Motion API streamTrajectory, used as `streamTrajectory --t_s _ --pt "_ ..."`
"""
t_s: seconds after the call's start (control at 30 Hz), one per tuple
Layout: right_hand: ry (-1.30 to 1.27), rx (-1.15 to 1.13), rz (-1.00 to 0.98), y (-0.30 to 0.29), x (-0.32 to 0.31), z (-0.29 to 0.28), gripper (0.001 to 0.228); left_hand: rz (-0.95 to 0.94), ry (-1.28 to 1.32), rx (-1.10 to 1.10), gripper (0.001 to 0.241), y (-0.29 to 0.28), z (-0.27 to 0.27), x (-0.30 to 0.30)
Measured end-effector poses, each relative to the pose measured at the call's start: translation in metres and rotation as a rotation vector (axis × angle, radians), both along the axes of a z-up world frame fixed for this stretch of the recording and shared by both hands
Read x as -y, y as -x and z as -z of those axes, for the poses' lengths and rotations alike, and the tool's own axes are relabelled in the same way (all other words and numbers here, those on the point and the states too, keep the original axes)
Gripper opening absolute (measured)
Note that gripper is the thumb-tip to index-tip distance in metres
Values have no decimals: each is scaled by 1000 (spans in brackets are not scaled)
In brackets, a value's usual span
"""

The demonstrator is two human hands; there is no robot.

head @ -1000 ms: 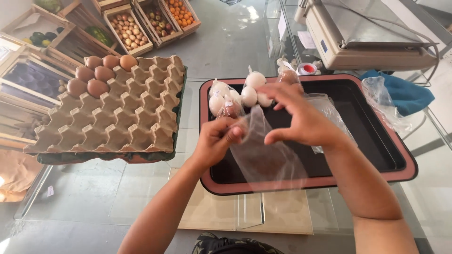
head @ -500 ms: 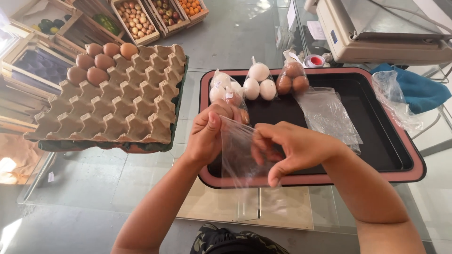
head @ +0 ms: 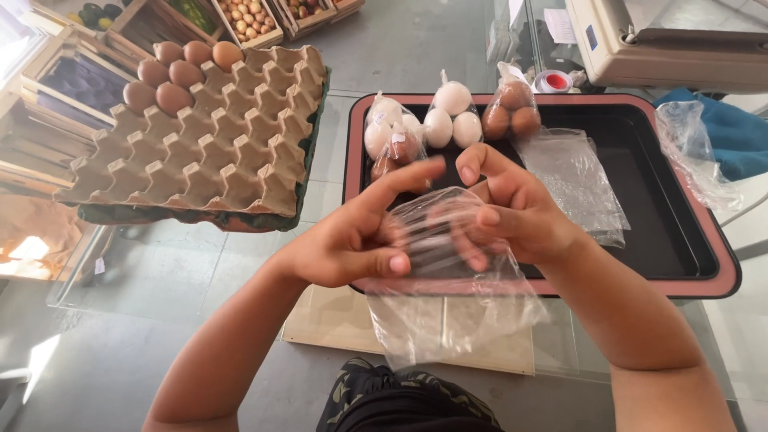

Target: Transferring eggs from a large cardboard tray into small plastic bags and tying the bags closed.

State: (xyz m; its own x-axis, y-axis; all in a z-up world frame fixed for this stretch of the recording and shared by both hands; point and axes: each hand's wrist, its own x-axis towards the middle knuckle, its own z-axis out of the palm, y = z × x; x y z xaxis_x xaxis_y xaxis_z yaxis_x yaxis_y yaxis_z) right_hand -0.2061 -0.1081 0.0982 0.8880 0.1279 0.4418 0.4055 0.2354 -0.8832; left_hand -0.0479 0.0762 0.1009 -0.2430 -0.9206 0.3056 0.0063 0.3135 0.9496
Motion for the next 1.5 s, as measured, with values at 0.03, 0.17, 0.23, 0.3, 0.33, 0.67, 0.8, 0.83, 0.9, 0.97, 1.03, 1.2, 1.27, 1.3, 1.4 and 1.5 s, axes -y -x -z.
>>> streamTrajectory --t_s 0.03,0.17,0.23,0.3,0.33,0.67,0.8,0.83,0.9,0.97,1.03,1.2,1.27,1.3,1.4,1.5 --pt "-65 -14 -117 1 0 -1 38 -20 62 -87 67 0 2 -3" --pt "456 8 -215 3 4 -13 79 -141 227 -208 23 2 11 -10" --pt "584 27 -168 3 7 -18 86 -81 198 -261 20 6 10 -12" --pt "711 44 -116 3 9 -23 93 -18 169 -316 20 7 10 -14" --pt "758 106 -99 3 9 -26 81 -145 183 -114 17 6 10 -15" --pt "1470 182 356 -7 24 -1 18 -622 679 1118 25 -15 36 12" --pt "1645 339 507 -20 22 17 7 -682 815 1197 23 -23 34 13" --pt "1709 406 570 -25 21 20 12 -739 866 1207 19 -28 41 14" --pt "1775 480 632 -32 20 27 17 -803 921 1217 16 -37 56 18" --pt "1623 508 605 -40 20 33 10 -868 1047 1110 25 -49 72 27" --pt "1377 383 486 -41 21 16 13 -858 1050 1078 21 -47 77 26" --pt "1084 -3 335 -79 6 -41 28 -762 966 980 13 -53 60 11" --pt "1434 167 425 -113 -7 -58 31 -790 1003 923 14 -55 61 8" --pt "1441 168 412 -138 -11 -57 31 -804 1001 919 14 -58 65 6" --pt "1658 308 567 -218 -19 -49 22 -926 966 853 10 -68 76 4" --pt "1724 268 656 -308 -21 -35 26 -944 921 830 14 -74 83 4"
